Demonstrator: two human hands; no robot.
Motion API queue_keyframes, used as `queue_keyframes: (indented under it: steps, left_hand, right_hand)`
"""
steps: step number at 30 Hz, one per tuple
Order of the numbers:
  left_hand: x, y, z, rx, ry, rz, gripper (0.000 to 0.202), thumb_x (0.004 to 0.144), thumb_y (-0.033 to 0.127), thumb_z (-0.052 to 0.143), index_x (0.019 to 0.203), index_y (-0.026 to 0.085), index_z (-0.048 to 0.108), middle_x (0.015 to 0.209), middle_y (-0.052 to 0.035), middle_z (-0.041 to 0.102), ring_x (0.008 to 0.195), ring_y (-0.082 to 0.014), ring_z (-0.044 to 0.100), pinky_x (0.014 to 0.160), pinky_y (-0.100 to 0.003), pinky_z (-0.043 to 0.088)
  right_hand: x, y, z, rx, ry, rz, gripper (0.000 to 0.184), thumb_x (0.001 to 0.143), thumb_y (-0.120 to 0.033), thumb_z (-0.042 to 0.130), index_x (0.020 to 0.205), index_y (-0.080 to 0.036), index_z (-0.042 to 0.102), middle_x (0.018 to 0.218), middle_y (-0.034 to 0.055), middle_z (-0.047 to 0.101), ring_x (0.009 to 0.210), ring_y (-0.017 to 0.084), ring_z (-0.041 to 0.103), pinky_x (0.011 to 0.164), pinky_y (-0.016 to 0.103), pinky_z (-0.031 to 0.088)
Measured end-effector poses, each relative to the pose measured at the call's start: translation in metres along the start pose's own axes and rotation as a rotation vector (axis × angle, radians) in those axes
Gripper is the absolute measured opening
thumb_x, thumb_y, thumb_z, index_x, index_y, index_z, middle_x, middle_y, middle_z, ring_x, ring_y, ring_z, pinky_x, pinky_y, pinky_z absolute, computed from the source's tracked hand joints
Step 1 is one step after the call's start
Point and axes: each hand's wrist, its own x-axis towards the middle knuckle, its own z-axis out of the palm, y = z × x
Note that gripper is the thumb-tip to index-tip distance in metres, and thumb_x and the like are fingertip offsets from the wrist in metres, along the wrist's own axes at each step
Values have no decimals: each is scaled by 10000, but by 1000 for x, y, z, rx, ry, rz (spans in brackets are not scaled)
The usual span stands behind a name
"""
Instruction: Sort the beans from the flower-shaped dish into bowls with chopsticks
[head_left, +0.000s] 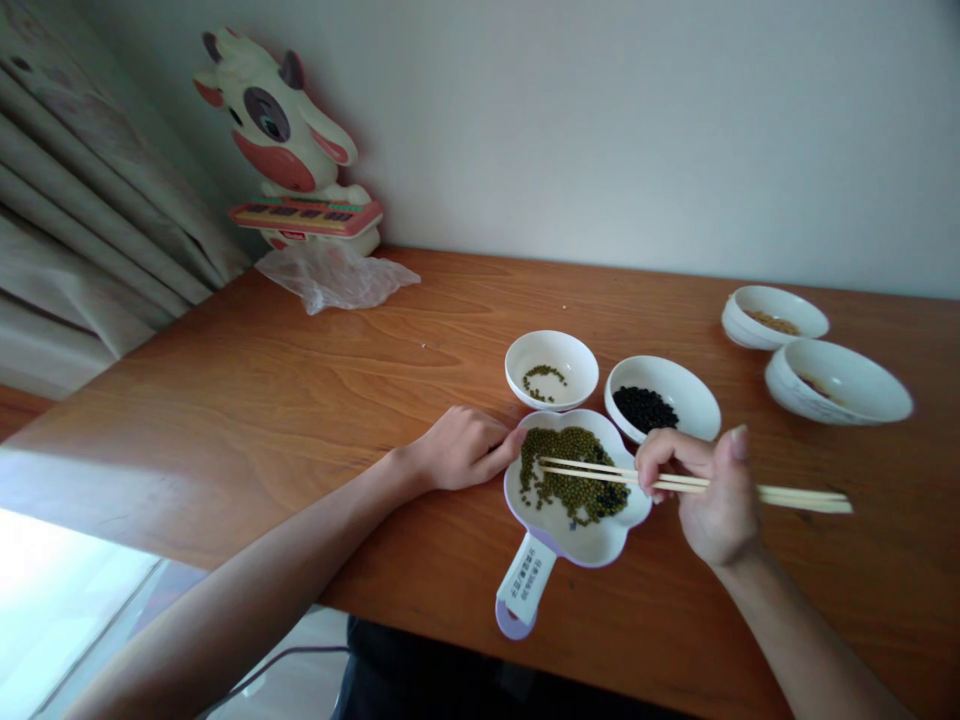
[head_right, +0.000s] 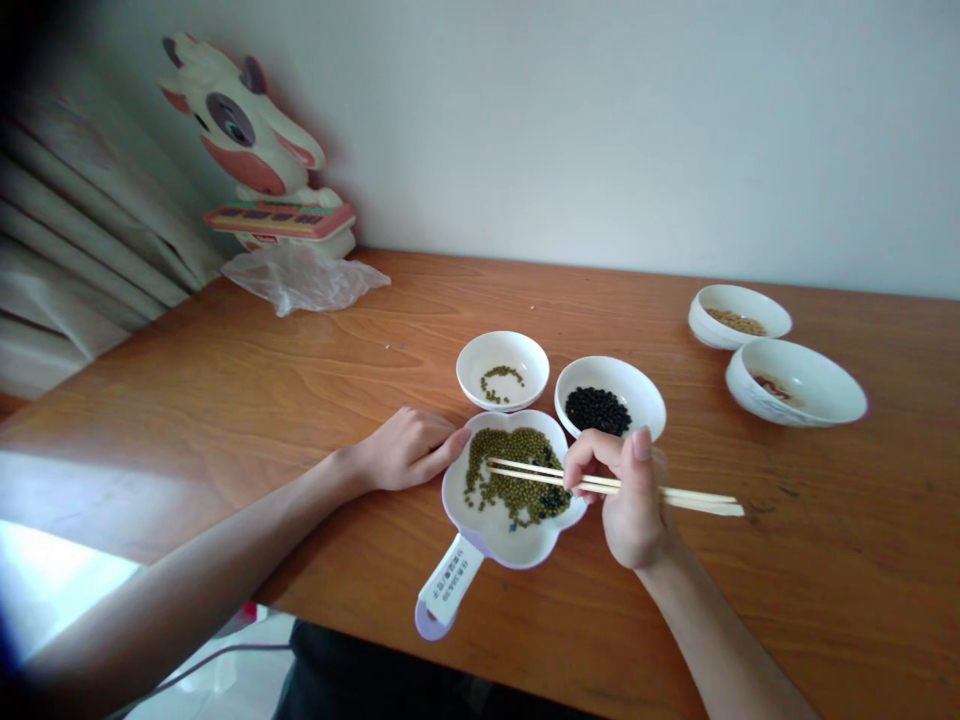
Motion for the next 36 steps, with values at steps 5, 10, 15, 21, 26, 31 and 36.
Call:
queue_keyframes:
  steps: [5, 10, 15, 21, 26, 31, 36]
  left_hand:
    - [0, 1, -1, -6, -7, -5, 586, 1116, 440, 256, 624, 175, 431, 622, -32, 584, 540, -115, 468, 598, -296, 303]
    - [1, 1, -1, -10, 1, -2, 580, 1117, 432, 259, 627, 173, 429, 621, -33, 584, 541, -113, 468, 598, -293, 303]
    - [0, 1, 0, -7, 0, 6, 576, 1117, 431, 258, 631, 171, 427, 625, -33, 586, 543, -111, 460, 601, -292, 301]
    - [1, 1, -1, -7, -12, 1, 571, 1116, 432, 258, 638, 171, 429, 634, -31, 591, 549, -111, 466, 603, -286, 306]
    - [1, 0, 0, -1, -13, -5, 575, 1117, 436, 253, 637, 172, 428, 636, -32, 592, 553, -113, 472, 606, -290, 305]
    - [0, 0, 0, 2, -1, 5, 575, 1118, 430, 258, 636, 172, 438, 626, -29, 584, 544, -111, 464, 601, -296, 297]
    - [1, 0, 0, -1, 1, 22, 574, 1119, 418, 260, 632, 173, 442, 625, -26, 580, 541, -111, 468, 599, -293, 303]
  right_hand:
    - [-2, 4, -4, -64, 39, 2, 834, 1008, -722, 182, 560, -213, 669, 518, 55, 559, 488, 154, 490, 471, 317, 348]
    - [-1, -1, -1, 13, 28, -18, 826, 971, -773, 225, 552, -211, 662, 510, 57, 553, 465, 155, 485, 439, 314, 343]
    - [0, -5, 3, 28, 17, -1, 833, 924, -832, 242, 550, -211, 653, 510, 54, 553, 456, 159, 485, 431, 315, 356]
    - [-3, 3, 2, 2, 24, -7, 848, 944, -816, 214, 545, -213, 658, 506, 54, 553, 469, 154, 492, 438, 309, 353]
    - [-5, 10, 0, -35, 37, -16, 828, 993, -748, 192, 570, -223, 674, 515, 49, 562, 492, 156, 492, 462, 322, 348]
    - [-6, 12, -2, -72, 34, -55, 798, 1031, -676, 201, 577, -224, 676, 524, 44, 569, 487, 151, 501, 461, 329, 349]
    - [-7, 12, 2, -92, 54, -125, 669, 1078, -513, 311, 605, -216, 679, 548, 30, 589, 477, 130, 507, 456, 321, 343]
